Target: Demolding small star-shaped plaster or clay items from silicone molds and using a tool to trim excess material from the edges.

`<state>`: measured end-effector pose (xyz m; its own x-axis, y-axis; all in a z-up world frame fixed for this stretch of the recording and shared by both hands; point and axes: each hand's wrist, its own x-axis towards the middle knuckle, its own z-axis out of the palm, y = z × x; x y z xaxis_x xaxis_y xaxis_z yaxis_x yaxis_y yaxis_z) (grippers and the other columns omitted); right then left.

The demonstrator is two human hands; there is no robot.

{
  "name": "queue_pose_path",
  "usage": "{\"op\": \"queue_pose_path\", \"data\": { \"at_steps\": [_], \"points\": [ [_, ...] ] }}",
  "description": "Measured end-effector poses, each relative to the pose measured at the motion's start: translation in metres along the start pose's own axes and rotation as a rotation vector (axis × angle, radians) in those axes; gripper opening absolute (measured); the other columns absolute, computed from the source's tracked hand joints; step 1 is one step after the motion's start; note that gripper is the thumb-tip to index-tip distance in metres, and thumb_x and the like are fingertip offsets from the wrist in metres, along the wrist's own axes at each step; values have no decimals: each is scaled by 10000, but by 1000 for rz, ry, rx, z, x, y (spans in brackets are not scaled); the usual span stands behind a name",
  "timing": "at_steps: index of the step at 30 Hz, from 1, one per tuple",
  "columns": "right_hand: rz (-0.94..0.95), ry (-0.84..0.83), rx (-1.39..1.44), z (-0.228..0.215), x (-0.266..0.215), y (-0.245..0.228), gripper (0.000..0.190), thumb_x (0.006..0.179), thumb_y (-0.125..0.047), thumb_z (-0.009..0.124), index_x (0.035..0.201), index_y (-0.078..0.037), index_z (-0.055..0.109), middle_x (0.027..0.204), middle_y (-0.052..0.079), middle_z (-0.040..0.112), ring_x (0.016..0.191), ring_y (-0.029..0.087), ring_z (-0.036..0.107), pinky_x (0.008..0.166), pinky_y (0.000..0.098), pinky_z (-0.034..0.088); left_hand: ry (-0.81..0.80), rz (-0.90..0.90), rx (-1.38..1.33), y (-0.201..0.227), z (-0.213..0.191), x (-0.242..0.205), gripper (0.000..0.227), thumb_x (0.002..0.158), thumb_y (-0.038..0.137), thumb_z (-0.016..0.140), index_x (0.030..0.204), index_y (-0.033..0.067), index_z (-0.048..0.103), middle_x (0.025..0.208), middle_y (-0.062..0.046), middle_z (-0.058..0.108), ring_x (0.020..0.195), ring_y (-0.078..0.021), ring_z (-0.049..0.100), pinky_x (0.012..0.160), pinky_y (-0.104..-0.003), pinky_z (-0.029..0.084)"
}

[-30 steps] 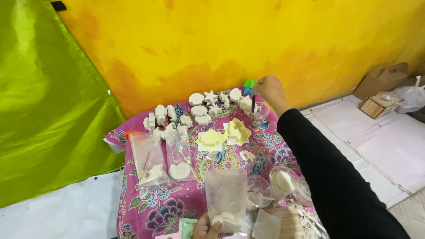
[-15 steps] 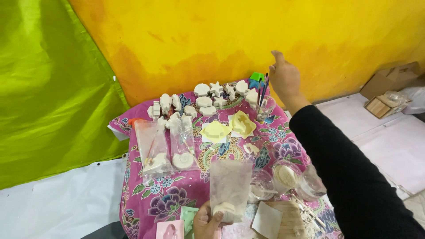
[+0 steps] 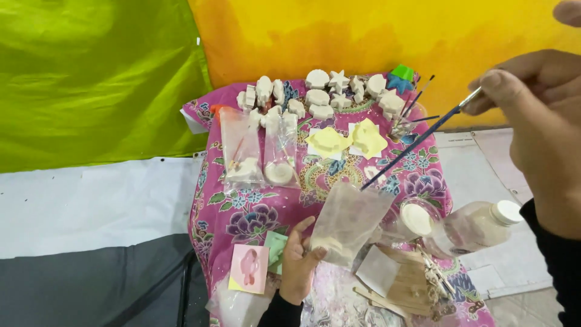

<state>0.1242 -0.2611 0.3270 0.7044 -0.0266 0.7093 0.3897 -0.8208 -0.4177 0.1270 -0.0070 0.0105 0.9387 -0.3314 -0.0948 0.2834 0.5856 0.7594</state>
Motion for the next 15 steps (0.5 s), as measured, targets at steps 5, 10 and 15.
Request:
{"op": "queue_pose_path", "data": {
  "at_steps": [5, 10, 15],
  "points": [
    [-66, -46, 127, 7, -6, -50, 482, 1089, 293, 543, 1408, 137, 215, 928, 391, 610, 728, 394, 676, 704, 444, 615, -1, 18, 56, 2, 1, -4, 771, 787, 25, 816, 1478, 57, 474, 923, -94, 643, 835, -184, 626, 815, -311, 590],
    [-51, -49, 94, 18, -14, -43, 502, 1004, 218, 676, 1310, 158, 283, 869, 308, 672, 703, 333, 717, 666, 378, 611, -51, 46, 78, 4, 4, -5, 791, 777, 118, 847, 1468, 64, 467, 999, -125, 723, 882, -185, 675, 848, -319, 609],
    [-73, -138, 207, 35, -31, -39, 416, 980, 156, 653, 1273, 126, 360, 871, 286, 699, 729, 292, 756, 673, 348, 669, -40, 40, 106, 0, 0, -5, 827, 770, 160, 864, 1493, 82, 468, 845, -46, 625, 802, -142, 606, 789, -277, 580]
  ]
}}
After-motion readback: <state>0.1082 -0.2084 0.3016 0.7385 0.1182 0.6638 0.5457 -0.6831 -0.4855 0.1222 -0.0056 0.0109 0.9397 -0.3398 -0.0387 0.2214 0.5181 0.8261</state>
